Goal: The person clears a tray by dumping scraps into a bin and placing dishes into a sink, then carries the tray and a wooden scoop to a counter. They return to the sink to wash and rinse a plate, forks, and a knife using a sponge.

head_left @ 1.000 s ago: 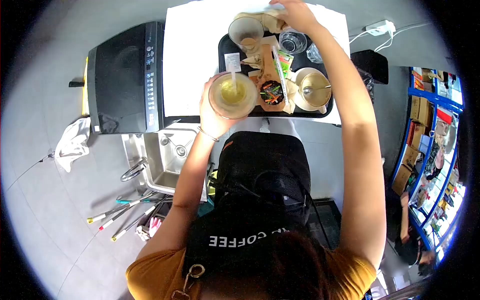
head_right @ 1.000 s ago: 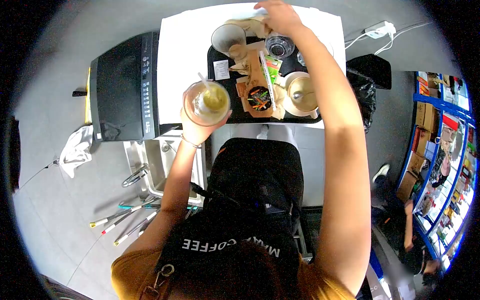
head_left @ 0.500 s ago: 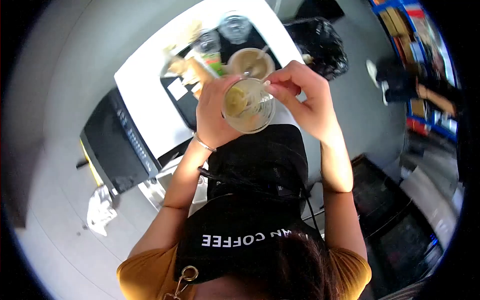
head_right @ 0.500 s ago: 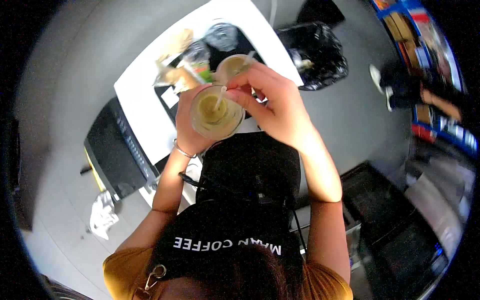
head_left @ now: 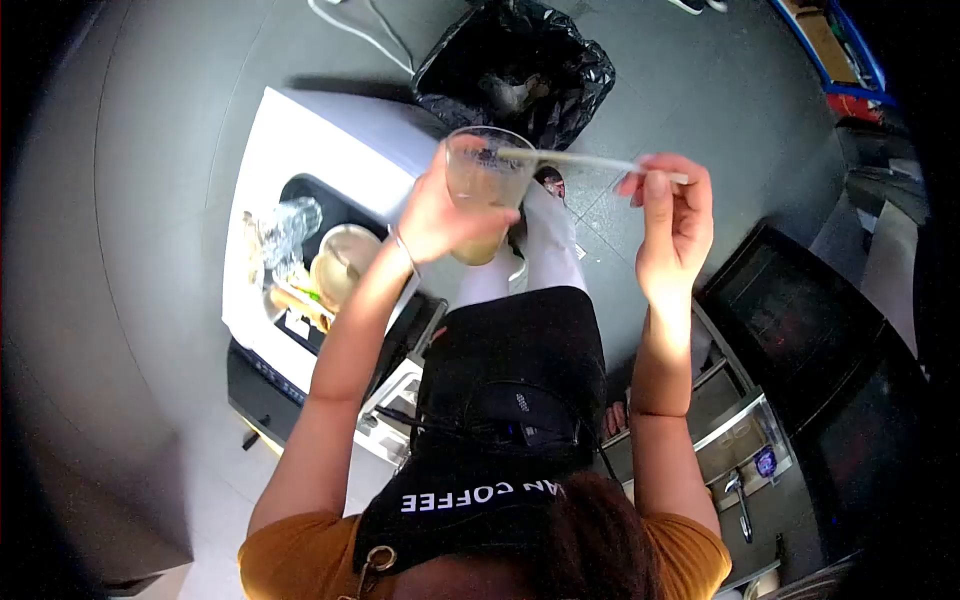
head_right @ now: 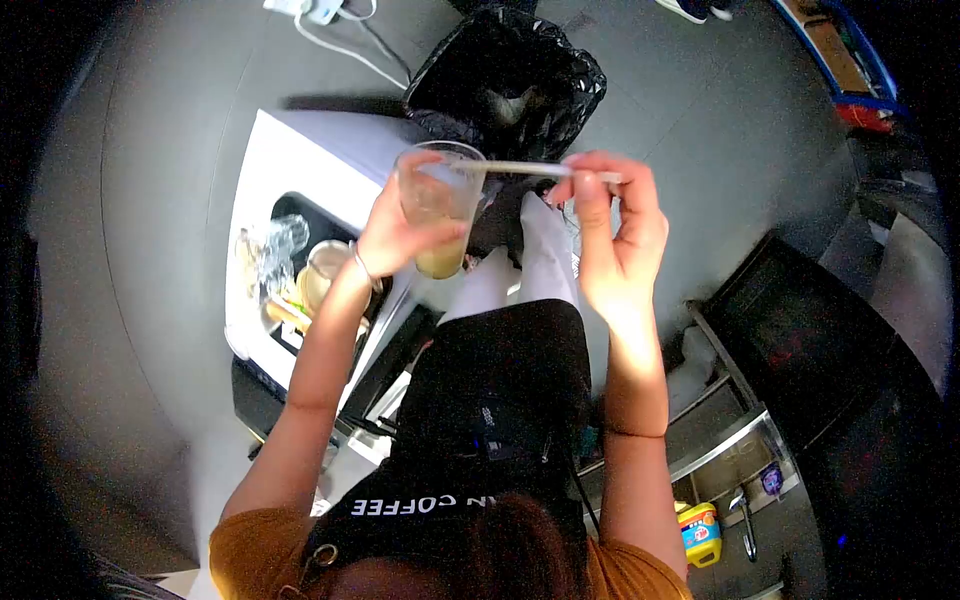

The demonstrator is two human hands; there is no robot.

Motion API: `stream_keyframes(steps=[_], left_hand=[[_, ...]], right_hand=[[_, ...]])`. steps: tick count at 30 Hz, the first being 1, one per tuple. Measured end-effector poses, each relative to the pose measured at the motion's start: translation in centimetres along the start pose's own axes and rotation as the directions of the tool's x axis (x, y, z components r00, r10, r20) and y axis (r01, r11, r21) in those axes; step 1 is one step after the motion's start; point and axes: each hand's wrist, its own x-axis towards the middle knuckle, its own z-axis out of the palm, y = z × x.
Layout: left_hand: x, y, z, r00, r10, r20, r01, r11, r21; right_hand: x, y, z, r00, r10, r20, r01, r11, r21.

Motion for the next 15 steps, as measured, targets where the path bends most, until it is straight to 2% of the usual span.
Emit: stream_keyframes(steps=[1,3,5,7,8,9,11,12,15], left_hand=[[3.1,-1.7,0.1,1.0,-0.022,0.022,0.024,0.994,-0.108],[8.4,-3.5,-0.2,0.984,-0.156,0.086,0.171,0.961,-0.217],[12.5,-2.4,-0.8,0.922,-0.347,0.172,0.374,0.912,-0.17],[16.4,-3.2,-1.2,0.837,-0.51,0.199,0.542,0.82,-0.181],[18.9,-4.9,-1.5,0.818,-0.469,0.333,0.545,0.818,-0.185],[21.1,-6.8,-1.7,0.784,-0.529,0.324,0.595,0.79,-0.151],[24.3,-10.5,-1.6,0.698,-0.648,0.306,0.697,0.713,-0.081],[25.4,-11.1,-1.2,0.712,-0.644,0.28,0.682,0.73,-0.056],[27.0,-12.7,-0.9,0.662,-0.696,0.279,0.733,0.678,-0.047]], right_hand=[[1.7,1.6,-0.6,0.999,0.008,-0.051,-0.007,1.0,0.011],[5.3,5.1,-1.3,0.991,0.018,-0.136,-0.013,0.999,0.033],[8.7,9.1,-1.3,0.978,0.021,-0.207,-0.01,0.998,0.055],[11.5,13.8,-1.0,0.96,-0.007,-0.279,-0.006,0.999,-0.047],[12.7,16.1,-0.8,0.959,0.001,-0.285,-0.033,0.994,-0.108],[13.7,18.4,-0.4,0.957,0.008,-0.29,-0.06,0.984,-0.169],[14.5,23.2,0.5,0.955,0.051,-0.292,-0.1,0.983,-0.156],[14.8,24.8,0.8,0.959,0.058,-0.279,-0.109,0.98,-0.169],[15.0,28.5,1.4,0.958,0.127,-0.257,-0.178,0.966,-0.187]])
